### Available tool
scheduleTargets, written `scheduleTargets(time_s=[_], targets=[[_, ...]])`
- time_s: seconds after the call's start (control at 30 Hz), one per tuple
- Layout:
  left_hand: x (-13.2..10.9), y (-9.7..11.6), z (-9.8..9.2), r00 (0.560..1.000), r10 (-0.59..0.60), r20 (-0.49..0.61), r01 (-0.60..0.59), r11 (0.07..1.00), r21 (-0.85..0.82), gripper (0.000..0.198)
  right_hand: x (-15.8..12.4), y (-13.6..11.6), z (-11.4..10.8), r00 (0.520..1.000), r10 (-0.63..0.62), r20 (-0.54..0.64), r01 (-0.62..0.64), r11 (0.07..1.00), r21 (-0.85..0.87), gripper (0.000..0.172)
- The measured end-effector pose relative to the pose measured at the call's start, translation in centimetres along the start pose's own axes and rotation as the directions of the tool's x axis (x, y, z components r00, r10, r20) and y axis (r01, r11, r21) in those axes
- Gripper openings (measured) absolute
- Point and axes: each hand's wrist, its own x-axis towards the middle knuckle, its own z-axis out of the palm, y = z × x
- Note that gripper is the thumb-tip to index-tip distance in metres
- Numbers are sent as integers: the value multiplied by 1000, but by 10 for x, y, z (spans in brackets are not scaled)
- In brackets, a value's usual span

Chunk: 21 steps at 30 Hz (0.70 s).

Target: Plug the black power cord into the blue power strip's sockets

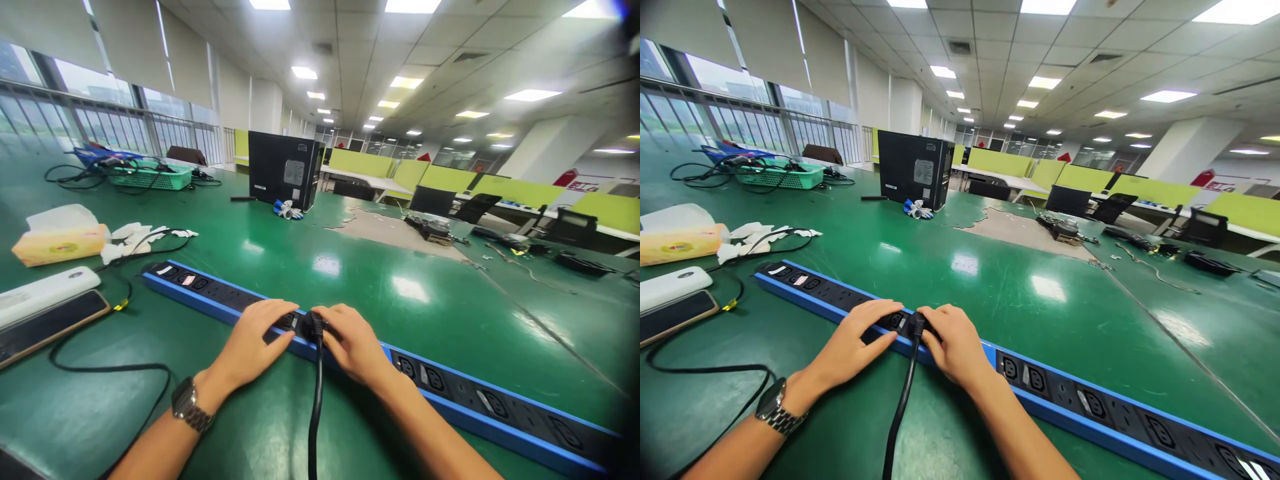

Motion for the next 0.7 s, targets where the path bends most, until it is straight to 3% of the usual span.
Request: scheduleTargets(time_s=[0.1,0.2,0.3,0.33,0.37,0.43,0.5,0.57,0.7], targets=[[4,10,9,991,113,72,-104,988,-113,43,4,-1,-8,998,-9,68,4,998,66,31],[12,15,19,990,134,51,-124,979,-159,39,-4,1,-22,993,1,117,-12,995,97,42],[23,22,26,990,111,-86,-128,968,-216,30,-37,16,-46,986,161,-40,-157,984,82,48],[27,28,29,984,103,-142,-136,960,-246,29,-53,24,-55,954,262,-146,-252,964,83,48],[30,35,33,979,103,-179,-150,950,-275,30,-70,33,-64,891,375,-255,-362,927,99,48],[36,52,44,977,135,-163,-181,932,-315,34,-105,50,-78,699,567,-436,-558,814,163,49],[40,70,60,983,168,-73,-183,929,-323,38,-133,61,-86,552,668,-499,-663,714,223,49],[41,84,76,989,145,7,-136,942,-306,40,-149,64,-89,507,690,-516,-697,680,225,46],[37,96,98,998,47,52,-33,966,-255,39,-149,53,-85,557,653,-513,-680,713,170,38]])
